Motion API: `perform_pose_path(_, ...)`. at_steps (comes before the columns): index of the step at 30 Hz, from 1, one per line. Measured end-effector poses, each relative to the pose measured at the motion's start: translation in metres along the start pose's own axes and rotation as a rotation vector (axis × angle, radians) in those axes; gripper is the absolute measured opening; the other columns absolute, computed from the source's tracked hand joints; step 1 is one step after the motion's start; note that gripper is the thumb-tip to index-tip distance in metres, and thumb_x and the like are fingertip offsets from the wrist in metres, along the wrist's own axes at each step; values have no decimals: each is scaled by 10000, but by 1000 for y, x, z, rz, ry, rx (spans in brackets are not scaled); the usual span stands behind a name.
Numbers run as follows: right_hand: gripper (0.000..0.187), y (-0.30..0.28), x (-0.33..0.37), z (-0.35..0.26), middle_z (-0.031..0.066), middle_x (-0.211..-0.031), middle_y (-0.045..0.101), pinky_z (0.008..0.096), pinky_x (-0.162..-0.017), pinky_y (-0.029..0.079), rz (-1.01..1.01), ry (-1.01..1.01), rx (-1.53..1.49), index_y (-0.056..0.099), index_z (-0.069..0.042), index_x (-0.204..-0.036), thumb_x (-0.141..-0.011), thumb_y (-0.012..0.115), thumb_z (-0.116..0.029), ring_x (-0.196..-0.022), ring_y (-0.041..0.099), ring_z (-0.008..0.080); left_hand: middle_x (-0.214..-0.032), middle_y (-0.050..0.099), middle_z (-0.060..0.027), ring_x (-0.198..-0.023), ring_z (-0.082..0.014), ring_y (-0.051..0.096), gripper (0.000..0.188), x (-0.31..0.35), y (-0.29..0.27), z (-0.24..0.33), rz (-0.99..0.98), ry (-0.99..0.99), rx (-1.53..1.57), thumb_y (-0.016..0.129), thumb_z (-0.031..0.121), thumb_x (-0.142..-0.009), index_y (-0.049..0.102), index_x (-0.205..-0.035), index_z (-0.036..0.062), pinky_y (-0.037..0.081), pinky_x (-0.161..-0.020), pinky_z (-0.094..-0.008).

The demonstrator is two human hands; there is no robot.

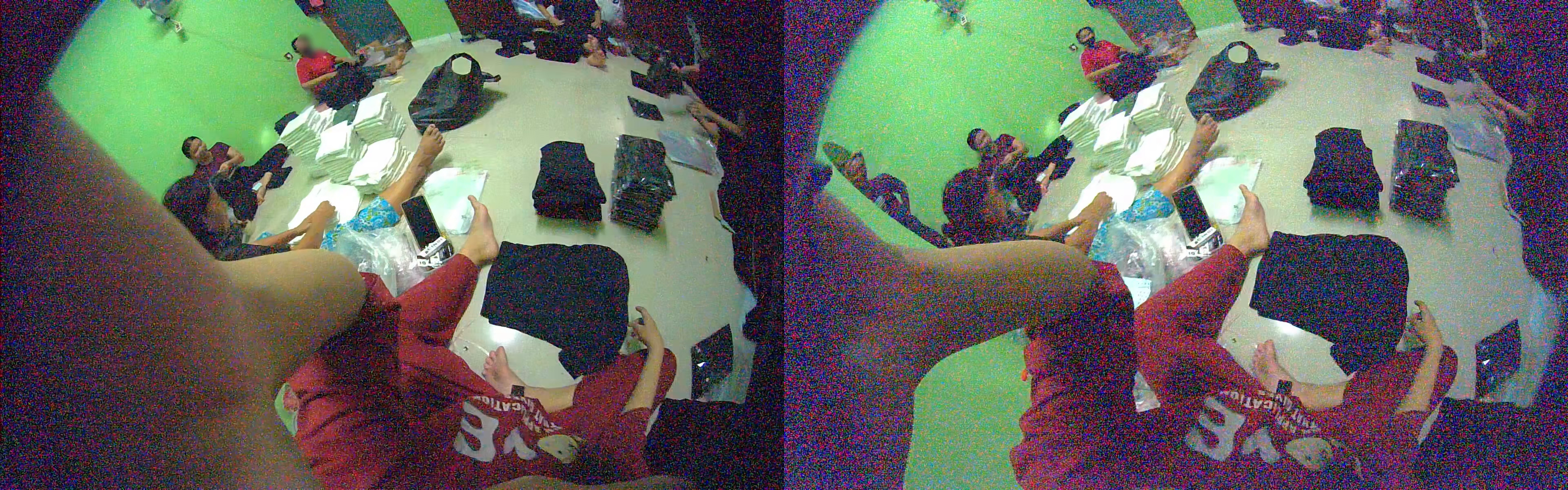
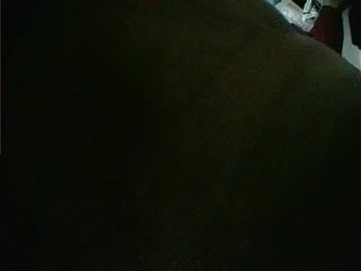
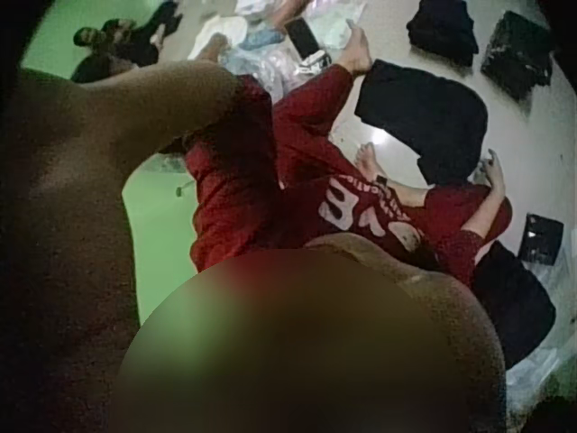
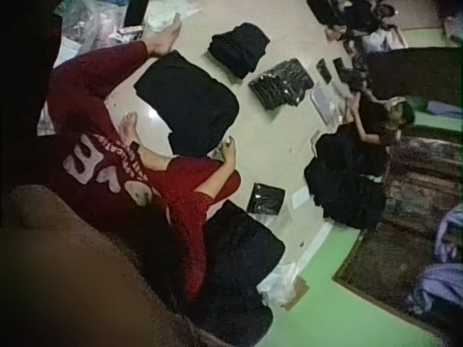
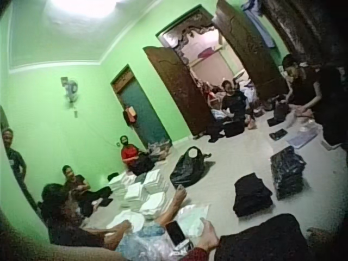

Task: The person folds dark-colored garments and places them into clear plastic bags. They seal the bags, apply a small white label to the front, and stack the finished packages. The process is repeated for multiple items.

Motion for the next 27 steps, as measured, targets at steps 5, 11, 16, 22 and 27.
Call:
perform_pose_path(5, 467, 4, -3, 12, 89, -818, 550, 293, -596, 467, 10, -22, -13, 336, -149, -1301, -864, 502, -147, -651, 519, 165, -1414, 57, -69, -1287, -208, 29, 779, -17, -14, -15, 23, -45, -83, 125, 578, -856, -55, -1351, 3, -79, -1042, -375)
perform_pose_path(11, 464, 11, -6, 23, 92, -823, 555, 292, -595, 468, 73, -126, -30, 340, -142, -1299, -864, 500, -143, -652, 524, 169, -1409, 107, -71, -1276, -232, 89, 808, -29, -25, -28, 43, -77, -177, 135, 613, -843, -27, -1356, 11, -55, -1047, -382)
perform_pose_path(16, 507, 5, 1, 8, 121, -1037, 532, 299, -749, 445, -52, 109, -11, 299, -133, -1313, -859, 519, -183, -843, 532, 171, -1431, 30, -68, -1293, -249, 38, 954, -37, -33, -54, 145, -286, 63, 152, 735, -758, -59, -1361, 27, 17, -1048, -415)
perform_pose_path(22, 526, -11, 11, -38, 136, -899, 575, 312, -601, 471, 77, 54, -86, 383, -111, -1251, -778, 610, -135, -703, 562, 189, -1432, -64, -56, -1300, -233, -30, 988, -41, -43, -60, 103, -272, 32, 150, 767, -731, -89, -1359, 42, 4, -1038, -436)
perform_pose_path(27, 514, -17, 21, -59, 147, -917, 579, 298, -595, 471, 7, 189, -173, 382, -118, -1257, -790, 597, -136, -694, 573, 180, -1410, -56, -67, -1283, -224, -27, 966, -45, -59, -68, 63, -205, -90, 167, 742, -751, -74, -1351, 24, -27, -1032, -425)
Point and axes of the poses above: each hand's wrist, its own x-axis away from the middle knuckle, its own y-axis out of the palm, z = x × y, the point moved 5 cm from there along -x, towards the middle knuckle
